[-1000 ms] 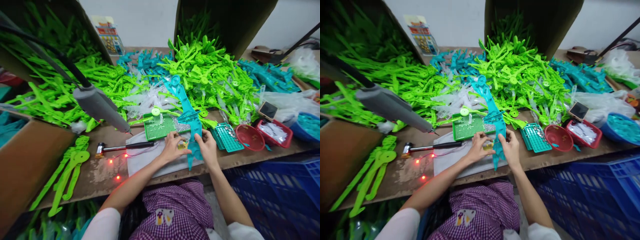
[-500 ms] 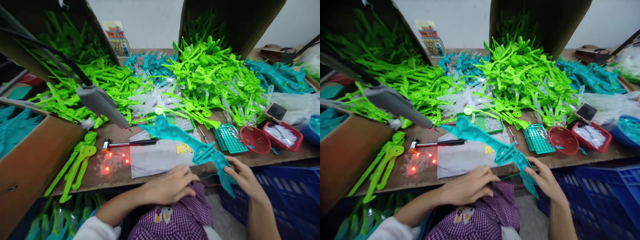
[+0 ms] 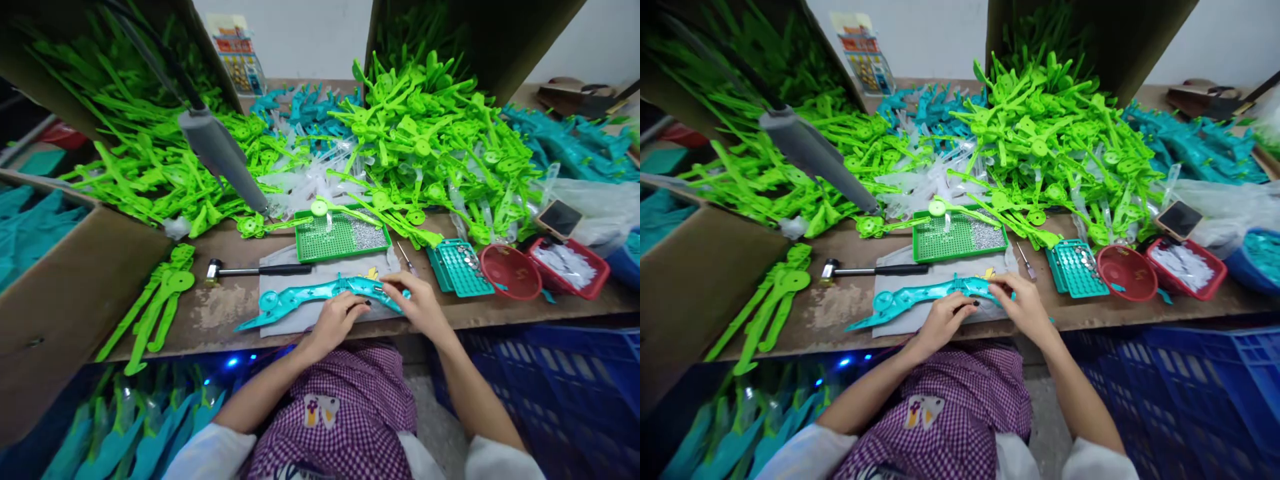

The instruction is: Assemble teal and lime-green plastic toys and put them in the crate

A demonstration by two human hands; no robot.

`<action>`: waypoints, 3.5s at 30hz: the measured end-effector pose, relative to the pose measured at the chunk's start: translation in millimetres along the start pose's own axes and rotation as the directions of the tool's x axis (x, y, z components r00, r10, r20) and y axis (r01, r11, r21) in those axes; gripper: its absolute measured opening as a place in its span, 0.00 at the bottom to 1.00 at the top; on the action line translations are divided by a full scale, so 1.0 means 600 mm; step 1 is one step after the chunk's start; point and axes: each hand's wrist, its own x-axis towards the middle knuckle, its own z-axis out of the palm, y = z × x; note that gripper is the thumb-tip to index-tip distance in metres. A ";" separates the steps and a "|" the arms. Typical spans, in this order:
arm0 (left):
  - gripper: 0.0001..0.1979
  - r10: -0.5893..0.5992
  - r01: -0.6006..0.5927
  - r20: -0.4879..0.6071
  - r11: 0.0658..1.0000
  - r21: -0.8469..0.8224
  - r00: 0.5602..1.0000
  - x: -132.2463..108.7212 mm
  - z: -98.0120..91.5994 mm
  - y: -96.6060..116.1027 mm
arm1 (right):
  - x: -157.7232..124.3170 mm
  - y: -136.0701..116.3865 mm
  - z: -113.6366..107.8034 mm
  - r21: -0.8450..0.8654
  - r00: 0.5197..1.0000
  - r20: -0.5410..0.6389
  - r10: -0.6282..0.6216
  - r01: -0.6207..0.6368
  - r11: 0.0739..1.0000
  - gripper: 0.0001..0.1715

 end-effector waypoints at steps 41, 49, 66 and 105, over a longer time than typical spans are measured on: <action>0.08 0.629 -0.609 0.086 0.696 0.380 0.772 0.033 0.005 -0.025 | -0.109 0.000 0.059 0.273 0.984 -0.169 0.057 -0.009 0.962 0.21; 0.07 0.700 -0.714 0.203 0.586 0.384 0.684 0.045 -0.012 -0.014 | -0.104 -0.005 0.058 0.160 0.946 -0.323 0.014 0.040 0.986 0.10; 0.10 0.647 -0.698 0.261 0.667 0.261 0.716 0.035 -0.017 -0.030 | -0.098 0.026 0.057 0.663 0.943 -0.012 0.332 -0.241 0.709 0.10; 0.16 -0.398 0.584 0.574 0.792 -0.178 0.716 -0.115 -0.131 -0.025 | -0.056 0.077 -0.023 0.188 0.844 -0.403 0.354 -0.302 0.935 0.10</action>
